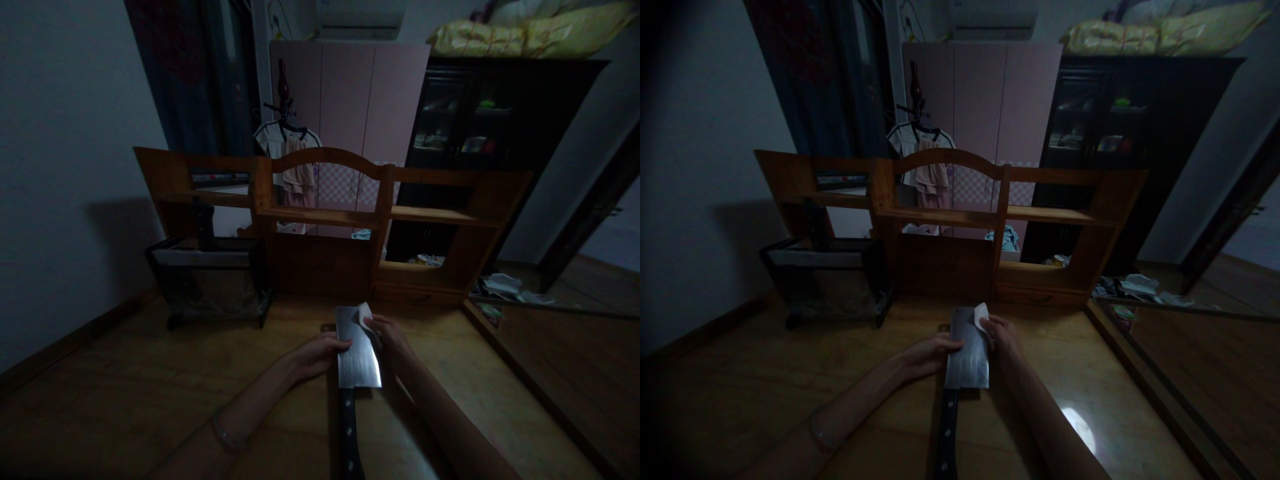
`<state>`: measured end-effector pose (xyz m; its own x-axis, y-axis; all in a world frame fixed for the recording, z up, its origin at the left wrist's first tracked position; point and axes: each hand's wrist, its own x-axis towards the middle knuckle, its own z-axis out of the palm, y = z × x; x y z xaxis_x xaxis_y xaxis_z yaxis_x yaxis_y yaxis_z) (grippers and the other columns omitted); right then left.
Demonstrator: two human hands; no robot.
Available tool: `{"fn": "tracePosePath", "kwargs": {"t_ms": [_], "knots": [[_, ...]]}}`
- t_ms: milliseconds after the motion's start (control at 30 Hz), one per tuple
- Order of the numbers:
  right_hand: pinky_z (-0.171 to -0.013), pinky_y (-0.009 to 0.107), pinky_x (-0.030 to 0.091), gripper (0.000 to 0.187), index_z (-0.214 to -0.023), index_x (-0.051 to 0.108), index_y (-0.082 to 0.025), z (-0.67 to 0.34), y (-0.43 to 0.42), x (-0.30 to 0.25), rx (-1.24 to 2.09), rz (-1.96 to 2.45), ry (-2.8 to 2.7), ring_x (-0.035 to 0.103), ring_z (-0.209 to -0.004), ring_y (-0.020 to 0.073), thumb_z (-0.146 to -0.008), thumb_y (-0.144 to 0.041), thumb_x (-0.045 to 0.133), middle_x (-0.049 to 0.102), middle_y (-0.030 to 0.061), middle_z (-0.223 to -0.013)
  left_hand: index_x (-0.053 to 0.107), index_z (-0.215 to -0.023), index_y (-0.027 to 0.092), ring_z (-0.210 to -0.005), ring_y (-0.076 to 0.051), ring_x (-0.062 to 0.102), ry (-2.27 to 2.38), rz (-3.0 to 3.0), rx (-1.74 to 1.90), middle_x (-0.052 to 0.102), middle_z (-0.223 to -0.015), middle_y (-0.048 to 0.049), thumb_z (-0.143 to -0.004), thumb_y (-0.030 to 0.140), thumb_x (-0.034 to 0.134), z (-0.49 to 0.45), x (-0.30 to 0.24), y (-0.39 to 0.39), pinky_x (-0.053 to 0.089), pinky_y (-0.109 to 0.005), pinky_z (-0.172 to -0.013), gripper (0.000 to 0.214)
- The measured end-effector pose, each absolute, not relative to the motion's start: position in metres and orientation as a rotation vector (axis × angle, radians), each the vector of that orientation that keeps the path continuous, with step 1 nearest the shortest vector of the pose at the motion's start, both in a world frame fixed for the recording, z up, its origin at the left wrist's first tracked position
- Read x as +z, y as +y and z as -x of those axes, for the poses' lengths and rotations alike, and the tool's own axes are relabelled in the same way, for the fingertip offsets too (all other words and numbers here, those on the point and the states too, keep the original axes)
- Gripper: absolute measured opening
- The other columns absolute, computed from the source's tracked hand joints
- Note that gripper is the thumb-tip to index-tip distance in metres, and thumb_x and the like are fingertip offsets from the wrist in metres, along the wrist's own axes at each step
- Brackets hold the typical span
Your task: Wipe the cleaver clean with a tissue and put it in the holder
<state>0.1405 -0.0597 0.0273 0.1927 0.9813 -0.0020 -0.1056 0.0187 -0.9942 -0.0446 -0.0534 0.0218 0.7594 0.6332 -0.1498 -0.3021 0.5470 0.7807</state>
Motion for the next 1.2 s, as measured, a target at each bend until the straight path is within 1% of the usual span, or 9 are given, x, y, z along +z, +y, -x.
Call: {"fn": "tracePosePath", "kwargs": {"t_ms": [133,267,500,600,700,833,933,1000,1200], "knots": [[-0.050,0.027,0.046,0.034,-0.091,0.069,-0.010,-0.139,-0.059,0.026,1.296,1.142,-0.944,0.063,-0.055,0.0187,-0.064,-0.032,0.071,0.071,0.0087,-0.071,0.069,-0.090,0.006,-0.080,-0.019,0.066,0.448,-0.869,0.571,0.069,-0.092,-0.0136,-0.075,0.015,0.069,0.046,0.021,-0.054,0.046,-0.030,-0.081,0.018],[-0.050,0.026,0.046,0.036,-0.090,0.068,-0.011,-0.141,-0.055,0.020,1.383,1.127,-0.899,0.063,-0.055,0.0172,-0.063,-0.035,0.073,0.071,0.0074,-0.074,0.069,-0.092,0.006,-0.081,-0.019,0.066,0.457,-0.873,0.576,0.069,-0.093,-0.0139,-0.074,0.015,0.071,0.047,0.020,-0.053,0.046,-0.030,-0.082,0.020],[-0.042,0.022,0.033,0.042,-0.067,0.066,-0.011,-0.144,-0.052,0.021,1.152,1.360,-1.001,0.050,-0.044,0.0111,-0.062,-0.052,0.072,0.062,0.0028,-0.055,0.070,-0.092,0.006,-0.081,-0.018,0.066,0.467,-0.844,0.585,0.069,-0.092,-0.0132,-0.072,0.013,0.072,0.047,0.018,-0.052,0.045,-0.029,-0.084,0.021],[-0.044,0.022,0.032,0.043,-0.067,0.066,-0.011,-0.144,-0.051,0.023,1.087,1.365,-1.034,0.050,-0.045,0.0107,-0.063,-0.054,0.069,0.062,0.0023,-0.057,0.069,-0.094,0.007,-0.080,-0.017,0.066,0.448,-0.839,0.576,0.070,-0.091,-0.0118,-0.071,0.012,0.073,0.047,0.019,-0.052,0.046,-0.029,-0.084,0.024],[-0.045,0.023,0.033,0.041,-0.068,0.066,-0.011,-0.144,-0.051,0.022,1.080,1.324,-1.041,0.051,-0.048,0.0118,-0.063,-0.052,0.069,0.063,0.0039,-0.060,0.070,-0.093,0.007,-0.078,-0.016,0.065,0.455,-0.844,0.569,0.070,-0.090,-0.0111,-0.069,0.014,0.075,0.046,0.021,-0.053,0.046,-0.028,-0.083,0.025],[-0.049,0.024,0.039,0.033,-0.077,0.068,-0.013,-0.144,-0.054,0.023,1.161,1.274,-0.943,0.056,-0.054,0.0150,-0.060,-0.041,0.072,0.067,0.0063,-0.068,0.070,-0.094,0.007,-0.080,-0.017,0.065,0.471,-0.840,0.573,0.070,-0.091,-0.0120,-0.068,0.014,0.075,0.045,0.023,-0.054,0.045,-0.029,-0.084,0.027],[-0.047,0.025,0.038,0.027,-0.075,0.066,-0.014,-0.143,-0.055,0.027,1.220,1.259,-0.897,0.055,-0.049,0.0145,-0.057,-0.033,0.072,0.065,0.0050,-0.062,0.070,-0.094,0.006,-0.079,-0.017,0.065,0.486,-0.846,0.577,0.070,-0.089,-0.0114,-0.070,0.014,0.074,0.045,0.020,-0.053,0.046,-0.028,-0.083,0.025],[-0.045,0.025,0.038,0.025,-0.071,0.065,-0.014,-0.143,-0.055,0.028,1.221,1.276,-0.896,0.053,-0.046,0.0142,-0.057,-0.033,0.072,0.062,0.0040,-0.057,0.070,-0.094,0.007,-0.079,-0.016,0.065,0.485,-0.844,0.571,0.070,-0.090,-0.0110,-0.071,0.014,0.074,0.046,0.018,-0.052,0.046,-0.029,-0.082,0.024],[-0.045,0.024,0.033,0.029,-0.065,0.064,-0.014,-0.150,-0.051,0.024,1.147,1.333,-0.984,0.049,-0.046,0.0127,-0.057,-0.040,0.073,0.060,0.0034,-0.054,0.069,-0.095,0.007,-0.079,-0.016,0.065,0.475,-0.818,0.583,0.070,-0.091,-0.0105,-0.071,0.012,0.073,0.046,0.019,-0.052,0.046,-0.028,-0.082,0.025]]}}
